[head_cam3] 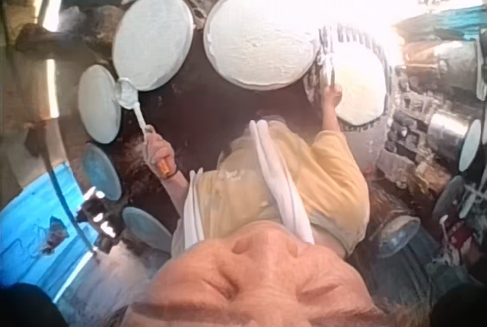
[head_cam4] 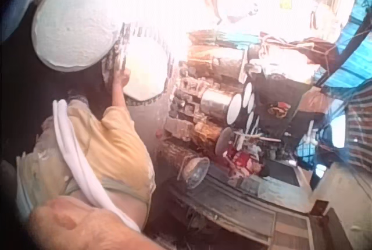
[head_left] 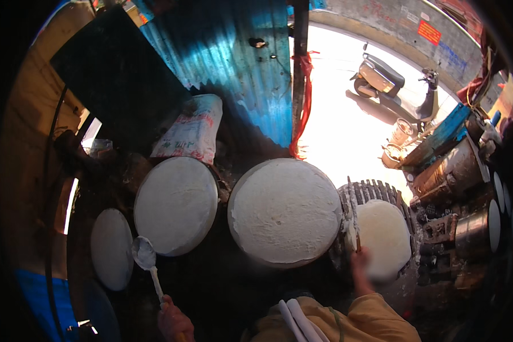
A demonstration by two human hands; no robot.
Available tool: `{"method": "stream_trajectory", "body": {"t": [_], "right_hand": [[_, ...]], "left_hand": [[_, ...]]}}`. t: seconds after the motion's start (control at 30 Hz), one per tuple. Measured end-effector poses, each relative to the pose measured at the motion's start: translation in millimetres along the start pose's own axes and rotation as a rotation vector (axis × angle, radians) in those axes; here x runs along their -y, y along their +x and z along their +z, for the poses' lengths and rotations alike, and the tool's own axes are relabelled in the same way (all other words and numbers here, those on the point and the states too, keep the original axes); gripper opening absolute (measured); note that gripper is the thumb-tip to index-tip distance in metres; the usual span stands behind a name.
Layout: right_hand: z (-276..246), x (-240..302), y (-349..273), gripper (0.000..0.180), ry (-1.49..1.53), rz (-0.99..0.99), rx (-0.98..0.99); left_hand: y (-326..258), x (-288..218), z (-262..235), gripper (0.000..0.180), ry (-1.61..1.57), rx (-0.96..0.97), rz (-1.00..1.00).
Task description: The person uses a ladle to pour batter into several hot plates, spreads the batter into thin circles with a stick, and then uses the stick to flip the thin crepes over.
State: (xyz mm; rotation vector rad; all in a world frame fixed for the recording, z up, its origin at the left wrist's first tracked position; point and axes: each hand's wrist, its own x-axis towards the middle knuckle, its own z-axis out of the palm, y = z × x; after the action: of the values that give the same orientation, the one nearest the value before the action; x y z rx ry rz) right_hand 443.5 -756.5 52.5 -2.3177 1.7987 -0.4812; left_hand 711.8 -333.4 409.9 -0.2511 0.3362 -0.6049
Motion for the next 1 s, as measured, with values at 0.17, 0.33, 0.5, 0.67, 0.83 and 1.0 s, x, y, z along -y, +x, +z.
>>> {"method": "stream_trajectory", "body": {"t": [0.17, 0.33, 0.5, 0.67, 0.83, 1.0], "right_hand": [[-69.9, 63.2, 9.3, 0.054, 0.588, 0.149, -0.029], [-69.9, 237.4, 11.4, 0.026, 0.948, -0.407, 0.195], [-106.9, 387.2, -157.1, 0.036, 0.744, -1.094, 1.004], [-150.5, 380.7, -419.4, 0.032, 0.709, -2.288, 1.010], [-195.3, 304.8, -620.8, 0.023, 0.028, -2.909, 1.052], [-193.1, 254.5, -716.2, 0.017, -0.573, -3.300, 0.238]], "left_hand": [[-58.7, -45.6, -20.3, 0.032, 0.026, 0.194, 0.077], [-194.2, -68.0, -72.3, 0.027, 0.159, 0.205, 0.450], [-316.2, -43.3, -145.2, 0.016, 0.152, -0.124, 0.901], [-420.4, -17.7, -285.4, 0.019, -0.002, -0.522, 1.228], [-478.4, -49.9, -424.4, 0.015, 0.755, -1.802, 0.694], [-485.4, -43.5, -448.1, 0.021, 1.041, -1.849, 0.253]]}}
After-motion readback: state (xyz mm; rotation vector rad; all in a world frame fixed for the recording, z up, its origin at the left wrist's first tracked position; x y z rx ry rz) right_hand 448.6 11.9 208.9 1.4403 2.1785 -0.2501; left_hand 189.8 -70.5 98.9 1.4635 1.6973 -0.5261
